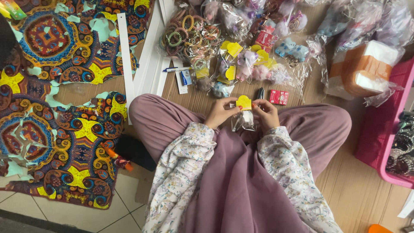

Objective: The person places small plush charms and decorative keychains into individual plastic bags and seals them.

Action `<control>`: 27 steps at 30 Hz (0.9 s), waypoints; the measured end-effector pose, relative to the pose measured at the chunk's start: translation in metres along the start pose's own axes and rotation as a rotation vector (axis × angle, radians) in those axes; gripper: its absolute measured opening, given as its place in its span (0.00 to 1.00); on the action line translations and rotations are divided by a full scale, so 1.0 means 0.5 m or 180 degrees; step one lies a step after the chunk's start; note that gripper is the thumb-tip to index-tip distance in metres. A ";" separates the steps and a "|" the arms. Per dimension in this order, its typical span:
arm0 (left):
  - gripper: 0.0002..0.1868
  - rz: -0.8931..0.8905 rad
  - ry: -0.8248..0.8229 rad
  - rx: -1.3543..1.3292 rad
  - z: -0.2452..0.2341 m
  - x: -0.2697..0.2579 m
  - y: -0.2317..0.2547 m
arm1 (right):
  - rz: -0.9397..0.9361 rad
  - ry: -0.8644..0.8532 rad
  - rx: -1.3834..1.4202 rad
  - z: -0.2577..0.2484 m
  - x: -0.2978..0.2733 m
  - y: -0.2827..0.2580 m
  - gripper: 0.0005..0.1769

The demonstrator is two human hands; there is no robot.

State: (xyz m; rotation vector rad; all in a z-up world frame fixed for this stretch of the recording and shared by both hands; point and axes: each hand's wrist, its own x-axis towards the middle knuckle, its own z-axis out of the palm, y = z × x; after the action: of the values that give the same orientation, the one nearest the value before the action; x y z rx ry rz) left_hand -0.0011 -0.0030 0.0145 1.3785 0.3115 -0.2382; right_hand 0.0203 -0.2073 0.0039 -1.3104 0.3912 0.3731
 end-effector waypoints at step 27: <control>0.23 0.0244 0.0040 0.0233 0.022 -0.035 0.066 | 0.0057 -0.0121 0.0159 -0.004 0.008 0.019 0.14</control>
State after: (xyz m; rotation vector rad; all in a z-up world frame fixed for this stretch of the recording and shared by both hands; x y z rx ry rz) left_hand -0.0050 -0.0080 0.0530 1.4617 0.2619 -0.1790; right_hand 0.0191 -0.2070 -0.0063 -1.2502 0.3783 0.4005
